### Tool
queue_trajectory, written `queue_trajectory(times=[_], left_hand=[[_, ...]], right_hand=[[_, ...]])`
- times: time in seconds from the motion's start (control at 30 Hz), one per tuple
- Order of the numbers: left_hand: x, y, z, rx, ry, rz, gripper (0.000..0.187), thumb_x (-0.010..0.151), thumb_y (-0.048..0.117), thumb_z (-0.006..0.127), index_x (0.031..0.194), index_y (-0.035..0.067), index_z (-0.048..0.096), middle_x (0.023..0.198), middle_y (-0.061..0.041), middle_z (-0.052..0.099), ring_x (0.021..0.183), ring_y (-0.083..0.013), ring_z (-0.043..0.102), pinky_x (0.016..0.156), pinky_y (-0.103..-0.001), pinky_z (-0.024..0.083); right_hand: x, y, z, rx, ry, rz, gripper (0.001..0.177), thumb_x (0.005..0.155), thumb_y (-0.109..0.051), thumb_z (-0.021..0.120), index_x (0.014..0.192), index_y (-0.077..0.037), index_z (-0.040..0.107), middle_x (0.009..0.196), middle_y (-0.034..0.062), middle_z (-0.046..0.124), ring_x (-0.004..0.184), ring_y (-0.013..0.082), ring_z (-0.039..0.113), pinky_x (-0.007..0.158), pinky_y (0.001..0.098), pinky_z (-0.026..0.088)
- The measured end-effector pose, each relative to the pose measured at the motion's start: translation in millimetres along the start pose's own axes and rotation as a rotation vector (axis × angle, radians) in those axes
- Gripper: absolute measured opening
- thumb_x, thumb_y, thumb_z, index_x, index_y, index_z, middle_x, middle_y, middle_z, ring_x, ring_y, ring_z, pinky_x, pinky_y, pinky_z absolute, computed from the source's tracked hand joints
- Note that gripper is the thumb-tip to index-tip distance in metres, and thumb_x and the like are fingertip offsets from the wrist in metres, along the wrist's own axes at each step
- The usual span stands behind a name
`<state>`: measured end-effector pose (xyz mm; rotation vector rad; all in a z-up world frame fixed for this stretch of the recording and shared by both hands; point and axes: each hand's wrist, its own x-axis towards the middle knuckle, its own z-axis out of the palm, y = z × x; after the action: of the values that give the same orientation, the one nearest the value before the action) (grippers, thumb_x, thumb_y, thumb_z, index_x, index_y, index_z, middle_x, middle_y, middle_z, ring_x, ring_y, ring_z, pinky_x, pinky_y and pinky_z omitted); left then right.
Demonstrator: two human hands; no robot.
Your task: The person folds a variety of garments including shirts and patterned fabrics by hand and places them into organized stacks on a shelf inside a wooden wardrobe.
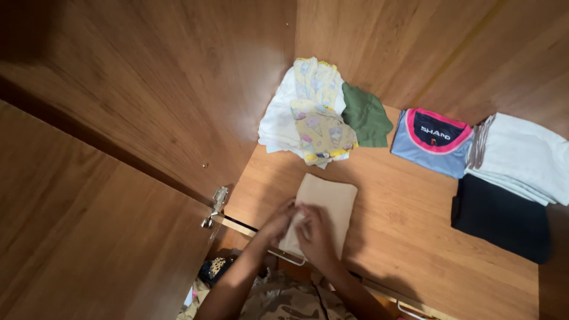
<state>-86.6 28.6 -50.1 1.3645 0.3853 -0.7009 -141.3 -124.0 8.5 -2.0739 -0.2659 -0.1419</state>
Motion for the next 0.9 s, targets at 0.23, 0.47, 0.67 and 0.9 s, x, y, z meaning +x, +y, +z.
queue_trajectory(times=[0.23, 0.47, 0.67, 0.9], left_hand=[[-20.1, -4.6, 28.5, 0.502, 0.424, 0.793, 0.035, 0.103, 0.019, 0.060, 0.135, 0.006, 0.056, 0.122, -0.018, 0.068, 0.103, -0.0365, 0.071, 0.085, -0.047, 0.057], [-60.7, 36.4, 31.7, 0.813, 0.524, 0.604, 0.043, 0.101, 0.017, 0.055, 0.143, 0.010, 0.046, 0.141, -0.019, 0.051, 0.098, -0.0481, 0.067, 0.081, -0.054, 0.055], [-45.3, 18.9, 39.9, 1.450, 0.644, 0.734, 0.063, 0.093, 0.024, 0.052, 0.153, 0.014, 0.039, 0.156, -0.018, 0.039, 0.142, -0.0452, 0.042, 0.116, -0.061, 0.031], [-31.2, -2.6, 71.5, 1.389, 0.358, 0.967, 0.084, 0.100, 0.060, 0.042, 0.156, -0.001, 0.032, 0.165, -0.024, 0.020, 0.152, -0.0471, 0.008, 0.115, -0.068, 0.001]], right_hand=[[-3.5, 25.6, -41.4, -0.697, 0.072, -0.222, 0.068, 0.097, -0.041, 0.053, 0.149, 0.000, 0.043, 0.160, 0.0249, 0.034, 0.149, 0.0456, 0.027, 0.121, 0.0573, 0.014], [-10.4, 32.1, -33.9, -0.746, 0.032, -0.147, 0.076, 0.096, -0.049, 0.047, 0.152, 0.002, 0.035, 0.161, 0.0248, 0.028, 0.152, 0.0433, 0.018, 0.121, 0.0587, 0.008], [-6.4, 47.7, -27.6, -0.752, 0.001, -0.190, 0.076, 0.098, -0.049, 0.044, 0.151, 0.005, 0.034, 0.161, 0.0236, 0.027, 0.151, 0.0434, 0.016, 0.121, 0.0591, 0.007], [23.0, 92.1, -79.3, -0.906, -0.116, -0.045, 0.059, 0.101, -0.041, 0.038, 0.154, -0.015, 0.038, 0.161, 0.0102, 0.035, 0.153, 0.0372, 0.017, 0.123, 0.0556, 0.006]])
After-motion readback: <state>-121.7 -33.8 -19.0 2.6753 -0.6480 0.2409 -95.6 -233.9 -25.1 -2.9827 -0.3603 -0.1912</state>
